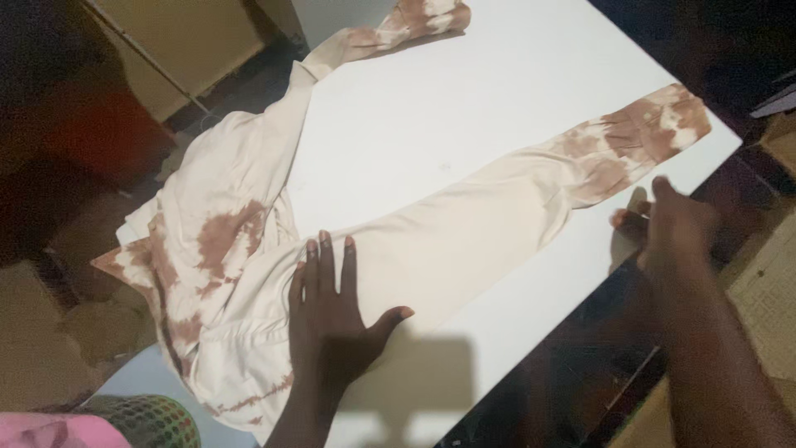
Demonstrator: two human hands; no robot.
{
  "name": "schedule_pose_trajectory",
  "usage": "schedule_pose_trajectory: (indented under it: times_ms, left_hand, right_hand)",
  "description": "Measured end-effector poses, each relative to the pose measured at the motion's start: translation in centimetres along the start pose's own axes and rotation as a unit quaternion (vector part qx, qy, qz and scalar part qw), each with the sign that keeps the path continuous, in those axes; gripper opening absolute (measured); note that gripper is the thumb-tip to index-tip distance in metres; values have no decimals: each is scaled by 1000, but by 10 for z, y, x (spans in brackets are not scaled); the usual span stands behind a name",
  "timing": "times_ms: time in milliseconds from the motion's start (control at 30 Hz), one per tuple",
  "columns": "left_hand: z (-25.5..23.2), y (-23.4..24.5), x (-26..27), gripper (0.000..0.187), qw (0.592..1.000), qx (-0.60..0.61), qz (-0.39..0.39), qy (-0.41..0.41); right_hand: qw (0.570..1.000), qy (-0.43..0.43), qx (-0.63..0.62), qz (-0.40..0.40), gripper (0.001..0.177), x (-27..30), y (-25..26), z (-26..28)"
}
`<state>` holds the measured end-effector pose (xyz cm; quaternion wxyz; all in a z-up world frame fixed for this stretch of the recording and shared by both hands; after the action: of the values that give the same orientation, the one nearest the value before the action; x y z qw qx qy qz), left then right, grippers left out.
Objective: The person spreads a patterned garment on a white table, smooths the fabric by hand, and folds it into a compact shape.
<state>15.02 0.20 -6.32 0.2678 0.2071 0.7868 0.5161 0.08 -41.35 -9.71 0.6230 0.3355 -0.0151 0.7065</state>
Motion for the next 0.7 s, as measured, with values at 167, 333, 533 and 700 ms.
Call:
schedule_pose_trajectory:
  times_ms: [167, 333, 533, 700]
  left_hand:
    - [-1, -5, 1, 113, 999, -19, 30, 18]
    - [-4, -4, -8, 116, 997, -20, 63, 32]
    - [-3, -6, -13, 124, 995, -31, 91, 39]
    - [-2, -7, -16, 133, 995, -18, 90, 35]
  right_hand:
    - [968, -16, -144, 203, 29, -49, -50, -26]
    - [962, -33, -214, 163, 36, -21, -56, 20]
    - [916, -86, -331, 210, 38, -21, -69, 58]
    - [955, 40, -155, 252, 44, -61, -89, 95]
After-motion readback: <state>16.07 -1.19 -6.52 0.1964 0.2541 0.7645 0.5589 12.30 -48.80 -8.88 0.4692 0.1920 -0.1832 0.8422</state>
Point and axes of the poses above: each hand's wrist, its own x-axis away from the middle knuckle, its own y-axis out of the back of the hand, z = x × y, the point moved 6 cm from there along -x, towards the middle knuckle, and after that the axes turned 1 degree about -y, right-handed, at the moved point
